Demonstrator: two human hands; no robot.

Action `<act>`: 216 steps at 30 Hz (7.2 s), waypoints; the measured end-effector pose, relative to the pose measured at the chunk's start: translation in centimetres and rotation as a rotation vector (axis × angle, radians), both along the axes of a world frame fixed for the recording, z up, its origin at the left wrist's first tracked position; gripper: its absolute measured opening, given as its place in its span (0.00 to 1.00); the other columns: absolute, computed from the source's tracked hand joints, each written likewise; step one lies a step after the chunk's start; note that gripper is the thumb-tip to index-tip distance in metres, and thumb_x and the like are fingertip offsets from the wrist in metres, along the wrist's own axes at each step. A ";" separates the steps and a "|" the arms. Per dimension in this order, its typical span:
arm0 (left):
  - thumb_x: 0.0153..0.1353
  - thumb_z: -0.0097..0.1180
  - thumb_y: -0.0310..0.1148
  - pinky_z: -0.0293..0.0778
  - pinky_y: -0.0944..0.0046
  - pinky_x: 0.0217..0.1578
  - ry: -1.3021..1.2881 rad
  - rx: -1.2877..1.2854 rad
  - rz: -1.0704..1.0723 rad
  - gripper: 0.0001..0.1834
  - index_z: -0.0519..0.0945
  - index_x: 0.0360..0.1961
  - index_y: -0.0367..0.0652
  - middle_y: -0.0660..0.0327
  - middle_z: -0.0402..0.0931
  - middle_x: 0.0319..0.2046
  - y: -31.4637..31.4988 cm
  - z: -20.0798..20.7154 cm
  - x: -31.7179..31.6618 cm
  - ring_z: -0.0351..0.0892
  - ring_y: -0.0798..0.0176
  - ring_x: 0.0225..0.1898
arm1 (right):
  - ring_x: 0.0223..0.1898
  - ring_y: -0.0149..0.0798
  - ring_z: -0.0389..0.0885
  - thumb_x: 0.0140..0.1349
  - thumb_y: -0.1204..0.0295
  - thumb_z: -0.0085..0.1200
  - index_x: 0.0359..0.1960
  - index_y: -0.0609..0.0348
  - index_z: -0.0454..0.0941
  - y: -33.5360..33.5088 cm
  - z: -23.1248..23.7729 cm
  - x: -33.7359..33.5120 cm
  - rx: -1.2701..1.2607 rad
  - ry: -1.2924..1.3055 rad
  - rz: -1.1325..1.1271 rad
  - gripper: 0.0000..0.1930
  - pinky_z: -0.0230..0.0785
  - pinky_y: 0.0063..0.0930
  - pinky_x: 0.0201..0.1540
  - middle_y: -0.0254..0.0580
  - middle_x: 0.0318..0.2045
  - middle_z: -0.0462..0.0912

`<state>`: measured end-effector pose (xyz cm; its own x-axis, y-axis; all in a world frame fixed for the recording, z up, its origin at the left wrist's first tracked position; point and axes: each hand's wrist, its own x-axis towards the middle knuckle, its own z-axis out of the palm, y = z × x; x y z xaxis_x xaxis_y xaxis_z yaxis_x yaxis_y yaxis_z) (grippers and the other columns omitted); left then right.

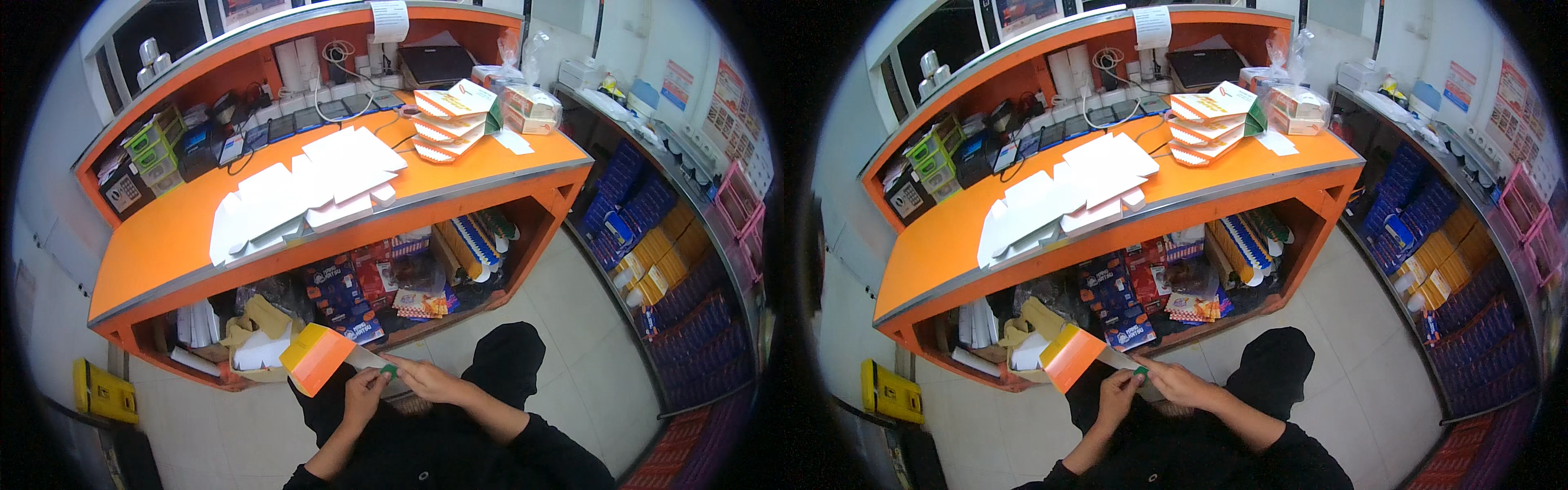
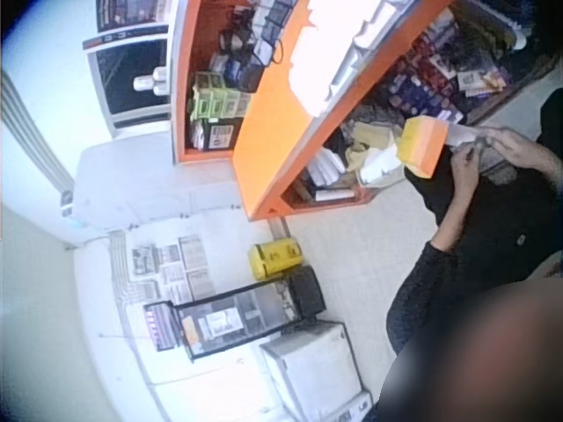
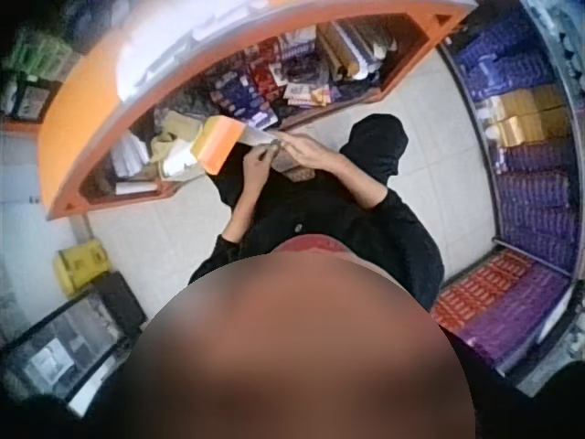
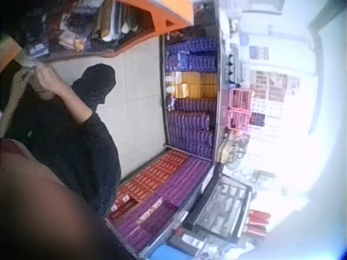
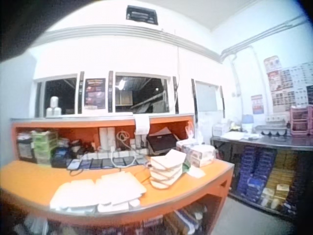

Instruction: The person sits on the floor behind a counter and folds flat white cardboard pieces into small takeaway boxes. They insert colorful printed inserts into the boxes and stack the finished units on the counter.

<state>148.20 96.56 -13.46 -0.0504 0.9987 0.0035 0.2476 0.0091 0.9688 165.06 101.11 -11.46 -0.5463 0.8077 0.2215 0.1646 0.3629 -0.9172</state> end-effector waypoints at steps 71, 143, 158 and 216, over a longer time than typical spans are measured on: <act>0.42 0.64 0.64 0.55 0.60 0.61 -0.513 0.264 0.052 0.56 0.56 0.63 0.37 0.52 0.62 0.56 3.9 7.7 -3.6 0.60 0.58 0.61 | 0.33 0.34 0.81 0.58 0.78 0.53 0.28 0.63 0.83 1.8 7.1 2.0 0.319 0.179 -0.667 0.06 0.72 0.25 0.36 0.44 0.33 0.83; 0.45 0.55 0.63 0.50 0.38 0.58 0.804 0.700 0.013 0.39 0.77 0.49 0.43 0.47 0.68 0.54 31.2 16.4 13.8 0.63 0.48 0.59 | 0.56 0.50 0.70 0.60 0.69 0.49 0.51 0.59 0.74 33.2 23.9 14.4 0.923 -0.349 -0.787 0.18 0.63 0.39 0.57 0.54 0.53 0.73; 0.47 0.64 0.45 0.63 0.53 0.53 0.706 0.849 0.026 0.23 0.79 0.43 0.45 0.56 0.76 0.42 26.4 22.2 8.5 0.72 0.53 0.50 | 0.68 0.48 0.51 0.55 0.53 0.52 0.63 0.47 0.63 39.4 19.7 12.1 0.440 -1.005 -0.730 0.33 0.51 0.46 0.65 0.45 0.66 0.58; 0.49 0.63 0.21 0.72 0.67 0.37 0.155 0.659 0.142 0.09 0.83 0.34 0.34 0.53 0.78 0.33 3.5 10.2 3.2 0.79 0.61 0.34 | 0.33 0.28 0.77 0.54 0.77 0.60 0.33 0.65 0.82 2.0 8.3 0.4 0.017 0.350 -0.347 0.06 0.68 0.17 0.33 0.39 0.32 0.79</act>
<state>151.42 100.04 -3.21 -0.1310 0.7693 0.6253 0.4234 -0.5269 0.7370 165.45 103.12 -3.21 -0.1364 0.9236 0.3582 -0.0391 0.3563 -0.9336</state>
